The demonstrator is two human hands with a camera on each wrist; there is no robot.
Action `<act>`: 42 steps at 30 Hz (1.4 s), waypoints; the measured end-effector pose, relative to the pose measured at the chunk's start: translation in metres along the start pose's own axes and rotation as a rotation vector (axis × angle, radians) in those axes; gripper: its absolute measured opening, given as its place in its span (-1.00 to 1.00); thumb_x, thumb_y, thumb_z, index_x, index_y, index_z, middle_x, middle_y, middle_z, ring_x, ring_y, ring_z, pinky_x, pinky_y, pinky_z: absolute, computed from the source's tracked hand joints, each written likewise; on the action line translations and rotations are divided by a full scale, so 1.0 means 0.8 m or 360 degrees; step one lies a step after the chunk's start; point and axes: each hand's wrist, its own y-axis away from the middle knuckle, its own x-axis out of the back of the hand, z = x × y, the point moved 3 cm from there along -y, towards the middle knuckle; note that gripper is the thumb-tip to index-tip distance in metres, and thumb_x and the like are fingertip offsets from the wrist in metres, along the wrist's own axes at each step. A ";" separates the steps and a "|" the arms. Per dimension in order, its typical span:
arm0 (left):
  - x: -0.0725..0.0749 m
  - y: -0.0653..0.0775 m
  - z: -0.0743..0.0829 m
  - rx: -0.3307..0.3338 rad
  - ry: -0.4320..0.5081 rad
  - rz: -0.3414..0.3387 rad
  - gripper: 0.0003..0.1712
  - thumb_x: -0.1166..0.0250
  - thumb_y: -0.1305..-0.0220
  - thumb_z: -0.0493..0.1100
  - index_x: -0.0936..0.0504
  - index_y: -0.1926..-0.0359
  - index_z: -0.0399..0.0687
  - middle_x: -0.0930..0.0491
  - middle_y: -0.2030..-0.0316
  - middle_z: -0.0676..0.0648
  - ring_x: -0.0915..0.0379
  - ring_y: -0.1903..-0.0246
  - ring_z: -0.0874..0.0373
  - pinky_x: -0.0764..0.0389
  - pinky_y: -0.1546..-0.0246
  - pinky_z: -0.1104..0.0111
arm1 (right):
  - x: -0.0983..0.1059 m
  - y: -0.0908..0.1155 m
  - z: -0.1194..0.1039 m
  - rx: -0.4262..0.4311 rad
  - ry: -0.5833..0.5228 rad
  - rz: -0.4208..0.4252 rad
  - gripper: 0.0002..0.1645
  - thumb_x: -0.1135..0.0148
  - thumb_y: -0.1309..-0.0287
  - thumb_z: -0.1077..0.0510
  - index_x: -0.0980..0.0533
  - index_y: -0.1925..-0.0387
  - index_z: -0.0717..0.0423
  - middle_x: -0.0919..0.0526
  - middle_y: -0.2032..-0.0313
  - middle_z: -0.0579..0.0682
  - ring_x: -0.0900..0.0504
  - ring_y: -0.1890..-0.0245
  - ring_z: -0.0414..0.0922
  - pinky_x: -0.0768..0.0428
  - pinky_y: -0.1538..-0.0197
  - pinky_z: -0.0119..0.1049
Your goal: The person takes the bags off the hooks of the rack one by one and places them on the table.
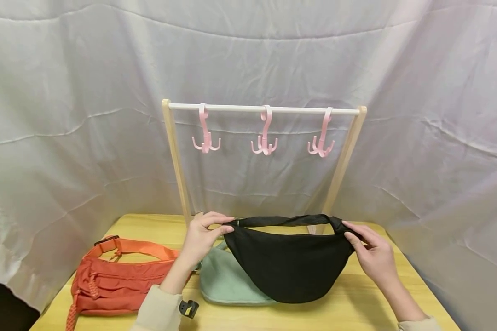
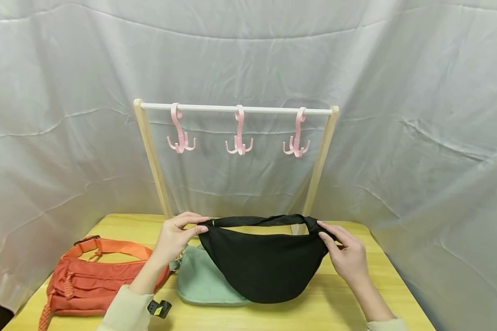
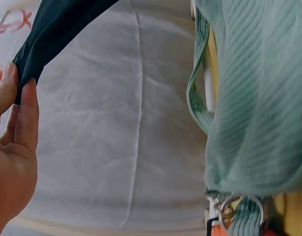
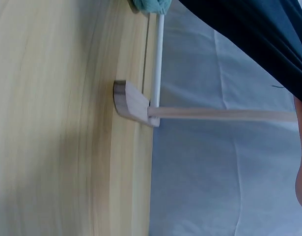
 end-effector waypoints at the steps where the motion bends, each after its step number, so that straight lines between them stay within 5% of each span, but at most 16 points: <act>1: -0.003 0.002 0.000 0.0004 0.0020 -0.0010 -0.73 -0.55 -0.13 -0.33 -0.85 0.11 -0.14 -0.78 0.17 -0.09 -0.64 0.08 0.21 -0.72 0.22 0.46 | 0.002 0.002 0.005 -0.0006 0.0003 -0.0008 -0.58 -0.34 -0.09 0.64 -0.70 0.00 0.40 -0.76 0.13 -0.02 -0.64 0.17 -0.50 -0.60 0.35 -0.67; 10: -0.030 0.008 0.003 0.0021 0.0116 -0.0055 -0.76 -0.54 -0.16 -0.34 -0.84 0.10 -0.19 -0.77 0.17 -0.11 -0.64 0.08 0.23 -0.75 0.22 0.40 | 0.020 0.016 0.068 -0.0073 0.0004 -0.0020 -0.53 -0.38 -0.10 0.60 -0.72 -0.05 0.29 -0.76 0.05 -0.21 -0.67 0.07 -0.48 -0.58 0.21 -0.70; 21: -0.070 0.015 0.000 0.0130 0.0041 -0.0114 -0.76 -0.57 -0.16 -0.19 -0.87 0.11 0.01 -0.78 0.16 0.08 -0.67 0.05 0.17 -0.69 0.02 0.32 | 0.055 0.030 0.090 -0.0233 0.0174 -0.0090 -0.59 -0.43 -0.17 0.47 -0.75 -0.04 0.16 -0.68 0.13 -0.59 -0.62 0.43 -0.53 -0.46 0.44 -0.62; 26: -0.091 0.014 -0.003 0.0205 0.0083 -0.0176 -0.75 -0.57 -0.18 -0.17 -0.87 0.09 -0.01 -0.77 0.13 0.07 -0.66 0.03 0.16 -0.72 0.03 0.27 | 0.071 0.036 0.103 -0.0255 0.0231 -0.0098 -0.60 -0.45 -0.16 0.45 -0.75 -0.04 0.15 -0.67 0.17 -0.59 -0.51 0.56 -0.42 -0.38 0.53 -0.53; 33: -0.120 0.006 -0.001 0.0212 0.0064 -0.0220 -0.76 -0.58 -0.16 -0.18 -0.87 0.12 0.00 -0.77 0.15 0.09 -0.66 0.05 0.19 -0.70 0.08 0.37 | 0.094 0.043 0.123 -0.0457 0.0302 -0.0135 -0.66 -0.43 -0.29 0.28 -0.73 -0.09 0.12 -0.65 0.19 -0.66 -0.49 0.56 -0.36 -0.39 0.52 -0.50; 42: -0.162 0.005 -0.008 0.0233 0.0021 -0.0254 -0.78 -0.59 -0.16 -0.16 -0.88 0.13 0.00 -0.79 0.19 0.10 -0.65 0.10 0.28 -0.71 0.06 0.20 | 0.124 0.051 0.144 -0.0700 0.0446 -0.0258 -0.64 -0.38 -0.38 0.02 -0.72 -0.13 0.03 -0.72 0.44 -0.43 -0.50 0.59 -0.31 -0.42 0.53 -0.46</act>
